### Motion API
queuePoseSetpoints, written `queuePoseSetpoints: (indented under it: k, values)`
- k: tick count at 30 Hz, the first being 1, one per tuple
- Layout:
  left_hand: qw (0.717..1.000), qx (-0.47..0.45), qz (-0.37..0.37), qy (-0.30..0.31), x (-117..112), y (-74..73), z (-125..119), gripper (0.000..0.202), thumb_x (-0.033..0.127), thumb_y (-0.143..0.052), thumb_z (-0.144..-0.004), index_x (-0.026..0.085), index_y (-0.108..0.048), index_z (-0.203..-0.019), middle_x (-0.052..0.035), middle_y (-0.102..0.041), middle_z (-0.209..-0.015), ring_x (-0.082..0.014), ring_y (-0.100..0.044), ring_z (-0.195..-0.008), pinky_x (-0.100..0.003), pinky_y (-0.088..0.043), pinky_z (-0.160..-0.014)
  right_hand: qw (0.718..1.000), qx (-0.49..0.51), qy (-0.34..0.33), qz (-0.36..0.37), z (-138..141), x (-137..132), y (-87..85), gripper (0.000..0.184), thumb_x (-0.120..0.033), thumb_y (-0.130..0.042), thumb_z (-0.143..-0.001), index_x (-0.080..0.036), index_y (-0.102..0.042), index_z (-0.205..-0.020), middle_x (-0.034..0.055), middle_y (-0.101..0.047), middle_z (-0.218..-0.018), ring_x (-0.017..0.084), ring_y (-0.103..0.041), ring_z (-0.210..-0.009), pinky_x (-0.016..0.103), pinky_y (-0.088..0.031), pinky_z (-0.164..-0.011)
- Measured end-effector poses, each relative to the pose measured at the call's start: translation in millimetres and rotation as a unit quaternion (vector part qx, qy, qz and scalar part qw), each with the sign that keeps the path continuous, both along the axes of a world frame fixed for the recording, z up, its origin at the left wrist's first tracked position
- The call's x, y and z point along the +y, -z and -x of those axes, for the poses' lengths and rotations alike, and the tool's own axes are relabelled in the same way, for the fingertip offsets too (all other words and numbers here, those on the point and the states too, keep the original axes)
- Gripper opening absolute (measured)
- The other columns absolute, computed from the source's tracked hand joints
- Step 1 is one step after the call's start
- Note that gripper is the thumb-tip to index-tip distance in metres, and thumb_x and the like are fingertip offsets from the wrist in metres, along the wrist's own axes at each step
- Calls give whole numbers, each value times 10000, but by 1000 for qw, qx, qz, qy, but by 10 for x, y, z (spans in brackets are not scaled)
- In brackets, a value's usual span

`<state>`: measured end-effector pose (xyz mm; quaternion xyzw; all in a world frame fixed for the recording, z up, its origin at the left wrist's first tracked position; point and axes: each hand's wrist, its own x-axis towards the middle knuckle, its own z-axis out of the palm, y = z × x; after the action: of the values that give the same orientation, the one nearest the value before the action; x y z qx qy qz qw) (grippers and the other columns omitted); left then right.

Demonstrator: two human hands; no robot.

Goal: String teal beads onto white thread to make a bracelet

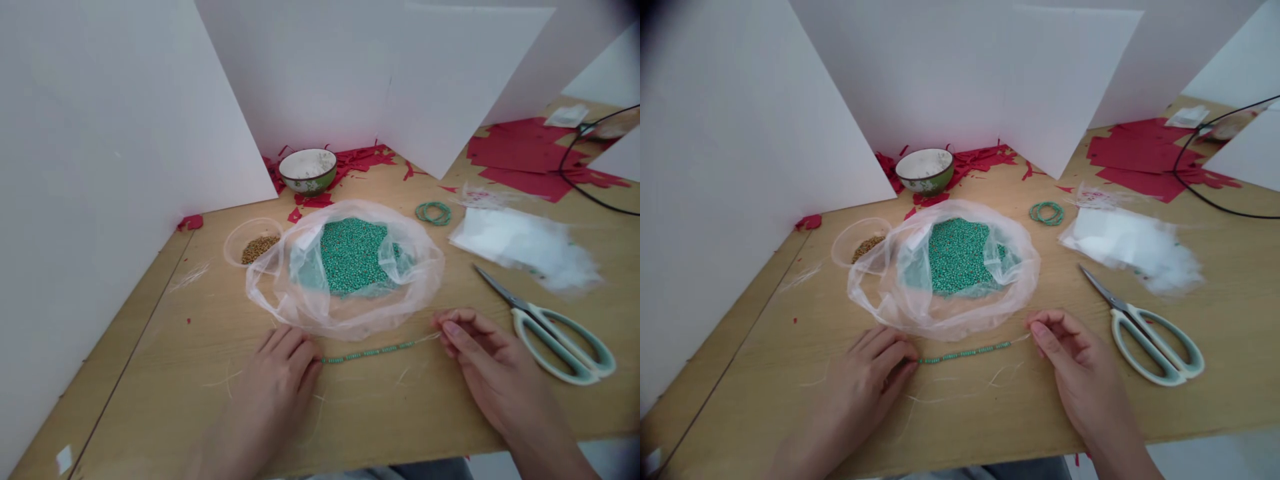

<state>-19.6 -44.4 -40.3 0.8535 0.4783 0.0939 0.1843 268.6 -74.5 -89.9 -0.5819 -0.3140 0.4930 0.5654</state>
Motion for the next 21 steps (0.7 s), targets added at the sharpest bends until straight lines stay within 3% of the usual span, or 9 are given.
queuePoseSetpoints:
  k: [4,8,15,21]
  values:
    - [1000,-24,4,19,-23,25,-84,99,191,-518,-928,206,-613,-903,-27,-603,-933,-213,-522,-917,-411,-441,-844,1000,-10,-8,2,-3,-4,-1,181,-403,-728,-812,-267,-660,-909,6,-609,-939,135,-480,-778,234,-372,-637]
    - [1000,-7,2,21,-30,72,-142,164,172,-477,-939,201,-607,-844,-26,-600,-897,-216,-523,-887,-426,-439,-838,1000,-23,-14,1,-15,-6,10,187,-410,-719,-820,-269,-662,-929,7,-603,-939,138,-473,-780,238,-373,-642]
    - [1000,-11,-6,26,-21,27,-301,92,189,-564,-895,220,-632,-948,-29,-639,-959,-241,-565,-944,-437,-466,-829,999,-33,-23,2,-22,-13,21,172,-406,-696,-840,-269,-647,-932,10,-613,-949,145,-493,-809,247,-382,-663]
    - [998,32,-39,28,-49,48,-428,152,156,-509,-914,194,-647,-864,-39,-651,-894,-243,-587,-879,-431,-479,-771,995,-95,-17,-6,-2,-21,-22,205,-434,-672,-849,-245,-651,-924,31,-629,-917,165,-534,-797,279,-406,-670]
